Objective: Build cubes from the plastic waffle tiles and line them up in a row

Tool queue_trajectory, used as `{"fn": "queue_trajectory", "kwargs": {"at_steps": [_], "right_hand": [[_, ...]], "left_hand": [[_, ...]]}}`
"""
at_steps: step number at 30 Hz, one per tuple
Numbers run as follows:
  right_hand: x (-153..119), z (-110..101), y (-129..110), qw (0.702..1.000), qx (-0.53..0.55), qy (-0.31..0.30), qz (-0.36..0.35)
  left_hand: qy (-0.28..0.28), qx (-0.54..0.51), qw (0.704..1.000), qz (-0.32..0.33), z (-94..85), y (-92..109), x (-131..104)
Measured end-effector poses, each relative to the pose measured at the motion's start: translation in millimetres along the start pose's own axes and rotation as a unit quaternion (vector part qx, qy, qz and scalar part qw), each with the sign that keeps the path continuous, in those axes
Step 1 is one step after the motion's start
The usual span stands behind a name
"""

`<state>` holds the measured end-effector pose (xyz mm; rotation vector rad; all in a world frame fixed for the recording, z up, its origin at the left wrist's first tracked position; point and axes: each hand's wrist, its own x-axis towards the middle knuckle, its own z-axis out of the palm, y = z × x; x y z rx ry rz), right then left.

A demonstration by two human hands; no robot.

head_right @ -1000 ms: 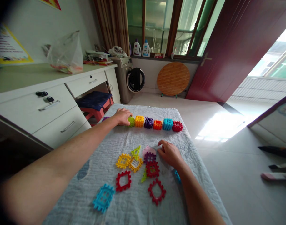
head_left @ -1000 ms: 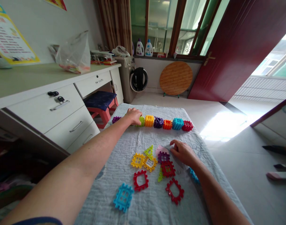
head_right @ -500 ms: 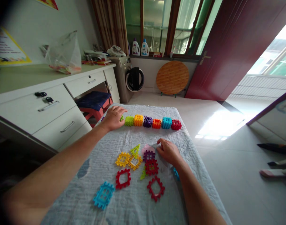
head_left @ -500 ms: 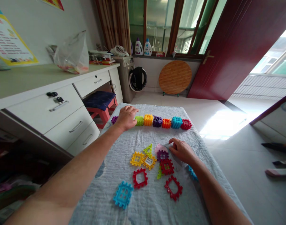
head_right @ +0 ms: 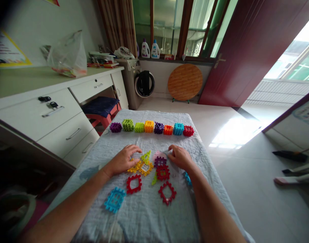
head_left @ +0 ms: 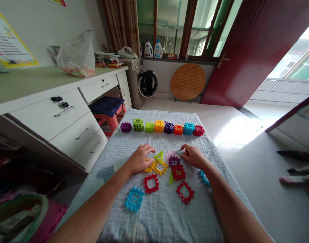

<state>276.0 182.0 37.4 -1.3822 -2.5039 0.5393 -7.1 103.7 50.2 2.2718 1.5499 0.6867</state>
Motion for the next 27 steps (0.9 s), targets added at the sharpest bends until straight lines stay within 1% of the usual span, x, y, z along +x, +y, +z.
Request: {"fn": "queue_trajectory", "kwargs": {"at_steps": [4, 7, 9, 12, 13, 15, 18, 22, 24, 27], "right_hand": [[-1.3, -4.1, -3.5, 0.999, 0.032, 0.002, -0.016], [-4.1, -10.2, -14.8, 0.995, 0.088, 0.012, -0.049], [-7.3, -13.6, -24.3, 0.99, 0.108, -0.01, -0.086], [-12.5, -13.8, -34.6, 0.983, 0.093, -0.079, -0.137], [-13.9, -12.6, -36.4, 0.982, 0.08, -0.094, -0.144], [-15.9, -10.1, -38.3, 0.982, 0.055, -0.106, -0.147], [-16.5, -9.5, -40.0, 0.983, 0.047, -0.101, -0.144], [-13.6, -12.5, -39.8, 0.985, 0.073, -0.088, -0.133], [-10.9, -11.5, -34.8, 0.987, 0.086, -0.059, -0.119], [-6.7, -7.6, -21.2, 0.994, 0.085, -0.007, -0.075]], "left_hand": [[0.043, -0.052, 0.996, -0.053, 9.3, -17.7, -3.7], [0.055, -0.082, 0.992, -0.08, 12.0, -28.3, -5.2], [0.057, -0.089, 0.991, -0.077, 12.5, -31.1, -5.8], [0.056, -0.089, 0.992, -0.067, 12.0, -31.0, -6.4], [0.055, -0.09, 0.992, -0.066, 11.6, -30.6, -6.5], [0.052, -0.094, 0.992, -0.069, 10.7, -29.9, -6.6], [0.047, -0.097, 0.992, -0.071, 9.3, -29.6, -6.4], [0.046, -0.1, 0.991, -0.07, 9.3, -30.2, -6.2], [0.046, -0.107, 0.991, -0.073, 10.1, -31.0, -6.3], [0.045, -0.119, 0.989, -0.081, 11.2, -31.7, -6.6]]}}
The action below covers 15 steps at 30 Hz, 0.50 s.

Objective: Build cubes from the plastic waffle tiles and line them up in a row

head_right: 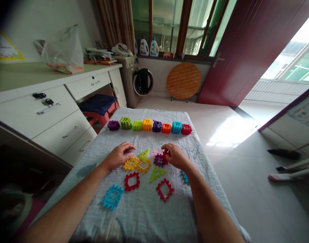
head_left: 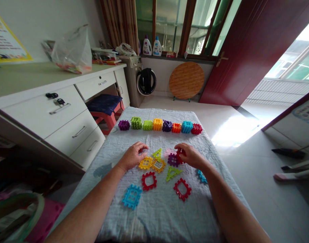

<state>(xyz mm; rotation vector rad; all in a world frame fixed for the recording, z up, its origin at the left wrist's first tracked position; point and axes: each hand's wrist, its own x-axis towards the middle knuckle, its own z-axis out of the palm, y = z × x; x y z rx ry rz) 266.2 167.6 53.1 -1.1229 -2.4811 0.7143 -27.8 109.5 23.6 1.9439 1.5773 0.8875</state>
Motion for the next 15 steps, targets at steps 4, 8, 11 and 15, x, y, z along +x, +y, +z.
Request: {"fn": "queue_trajectory", "kwargs": {"at_steps": [4, 8, 11, 15], "right_hand": [[-1.4, -1.1, 12.4, 0.995, -0.07, 0.058, 0.039], [-5.3, 0.4, 3.9, 0.994, -0.106, 0.018, 0.014], [-6.0, 7.8, -5.5, 0.991, -0.13, -0.031, -0.011], [-4.1, 14.1, -12.4, 0.989, -0.143, -0.03, -0.027]], "left_hand": [[-0.004, -0.008, 1.0, -0.009, -0.7, 1.4, -0.2], [-0.003, -0.004, 1.0, -0.007, -1.5, 3.3, 0.1], [0.0, -0.003, 1.0, -0.001, -0.8, 3.2, 0.2], [0.005, -0.006, 1.0, -0.002, -1.0, 3.1, 0.2]]}}
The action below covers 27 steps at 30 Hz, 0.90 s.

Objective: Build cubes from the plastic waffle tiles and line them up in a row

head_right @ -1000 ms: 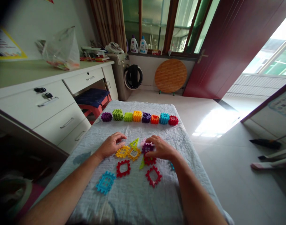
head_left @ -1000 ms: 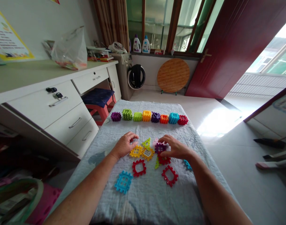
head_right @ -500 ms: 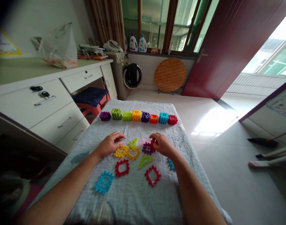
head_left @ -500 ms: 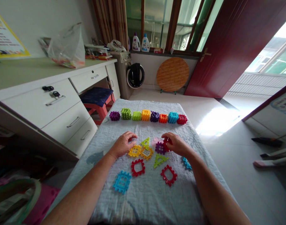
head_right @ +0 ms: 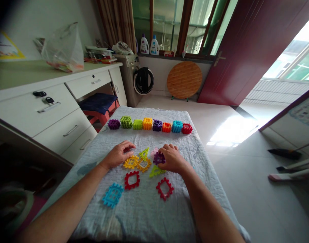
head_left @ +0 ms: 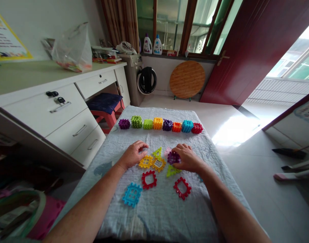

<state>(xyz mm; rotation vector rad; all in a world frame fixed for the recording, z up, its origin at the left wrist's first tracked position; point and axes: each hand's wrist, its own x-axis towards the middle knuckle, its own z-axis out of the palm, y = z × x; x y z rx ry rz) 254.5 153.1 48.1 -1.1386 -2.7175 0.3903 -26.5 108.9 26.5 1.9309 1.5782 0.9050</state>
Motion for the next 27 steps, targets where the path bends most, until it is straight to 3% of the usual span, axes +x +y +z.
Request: {"fn": "queue_trajectory", "kwargs": {"at_steps": [3, 6, 8, 11, 13, 16, 19, 24, 27], "right_hand": [[1.4, -5.1, -4.0, 0.997, 0.052, 0.06, -0.009], [2.9, -11.0, -10.8, 0.975, 0.192, 0.107, -0.01], [4.4, -10.9, -17.6, 0.94, 0.324, 0.104, -0.015], [7.2, -4.8, -29.5, 0.859, 0.505, 0.082, -0.022], [9.2, 0.1, -36.5, 0.815, 0.573, 0.078, -0.027], [11.7, 5.3, -42.2, 0.779, 0.621, 0.076, -0.046], [13.4, 8.3, -41.1, 0.777, 0.623, 0.056, -0.072], [11.4, 3.6, -28.5, 0.822, 0.562, 0.023, -0.09], [7.2, -9.4, -14.1, 0.845, 0.528, 0.062, -0.063]], "left_hand": [[0.02, 0.012, 1.0, 0.006, -3.0, 4.3, -0.4], [0.057, 0.034, 0.997, 0.041, -5.5, 16.8, -1.5], [0.064, 0.029, 0.995, 0.07, -3.9, 29.9, -3.1], [0.032, -0.012, 0.995, 0.091, 4.4, 52.8, -6.2], [0.008, -0.043, 0.994, 0.096, 11.9, 65.8, -8.0], [0.004, -0.071, 0.993, 0.098, 20.9, 76.3, -8.9], [0.034, -0.079, 0.993, 0.083, 24.6, 76.2, -8.1], [0.022, -0.094, 0.993, 0.062, 22.7, 67.1, -6.5], [-0.001, -0.109, 0.993, 0.048, 16.6, 60.1, -5.1]]}}
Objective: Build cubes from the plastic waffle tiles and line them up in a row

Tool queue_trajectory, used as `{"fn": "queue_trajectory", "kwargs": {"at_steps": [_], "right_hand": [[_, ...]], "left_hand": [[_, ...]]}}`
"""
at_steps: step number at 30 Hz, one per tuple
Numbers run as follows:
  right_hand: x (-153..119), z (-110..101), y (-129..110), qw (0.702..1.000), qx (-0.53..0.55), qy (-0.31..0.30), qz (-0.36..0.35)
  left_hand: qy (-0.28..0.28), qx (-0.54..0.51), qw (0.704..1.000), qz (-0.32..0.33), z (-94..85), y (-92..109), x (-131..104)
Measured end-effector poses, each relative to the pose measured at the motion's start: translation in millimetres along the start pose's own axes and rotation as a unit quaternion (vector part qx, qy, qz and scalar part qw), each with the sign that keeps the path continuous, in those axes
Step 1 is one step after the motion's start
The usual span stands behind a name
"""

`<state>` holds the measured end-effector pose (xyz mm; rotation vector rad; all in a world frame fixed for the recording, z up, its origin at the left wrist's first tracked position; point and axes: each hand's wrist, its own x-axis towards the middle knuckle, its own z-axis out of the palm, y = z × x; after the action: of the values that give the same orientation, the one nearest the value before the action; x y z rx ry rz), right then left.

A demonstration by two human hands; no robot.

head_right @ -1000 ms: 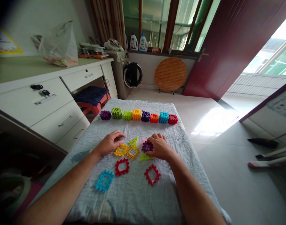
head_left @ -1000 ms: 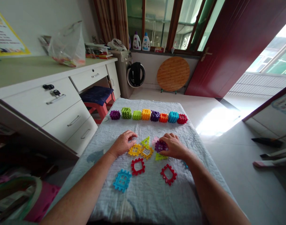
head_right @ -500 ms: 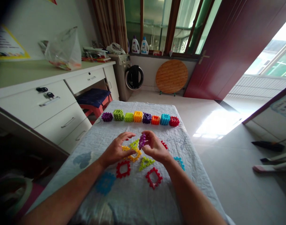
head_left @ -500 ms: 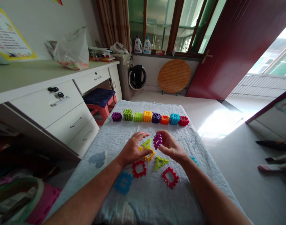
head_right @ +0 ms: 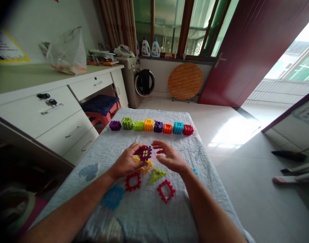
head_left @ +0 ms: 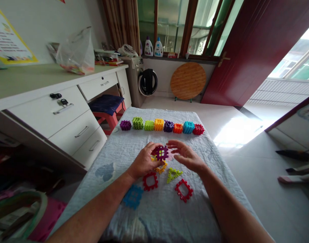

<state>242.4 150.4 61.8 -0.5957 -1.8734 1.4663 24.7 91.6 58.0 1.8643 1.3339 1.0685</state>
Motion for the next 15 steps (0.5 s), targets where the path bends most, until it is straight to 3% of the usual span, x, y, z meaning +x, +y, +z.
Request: {"fn": "queue_trajectory", "kwargs": {"at_steps": [3, 5, 7, 10, 15], "right_hand": [[-2.3, -25.1, -2.4, 0.99, -0.046, 0.137, -0.001], [-3.8, -40.9, 2.4, 0.967, -0.102, 0.234, 0.01], [-5.1, -52.5, 11.5, 0.94, -0.168, 0.295, 0.028], [-6.2, -59.3, 25.8, 0.916, -0.252, 0.31, 0.042], [-6.4, -55.8, 34.2, 0.899, -0.337, 0.278, 0.034]], "left_hand": [[-0.005, -0.002, 0.999, -0.035, -14.3, -5.9, 1.3], [-0.006, -0.009, 0.997, -0.073, -27.8, -10.0, 2.5], [0.003, -0.017, 0.995, -0.095, -43.9, -15.5, 4.3], [0.038, 0.022, 0.995, -0.092, -73.1, -29.5, 8.7], [0.12, 0.2, 0.967, -0.099, -131.0, -69.0, 24.1]]}}
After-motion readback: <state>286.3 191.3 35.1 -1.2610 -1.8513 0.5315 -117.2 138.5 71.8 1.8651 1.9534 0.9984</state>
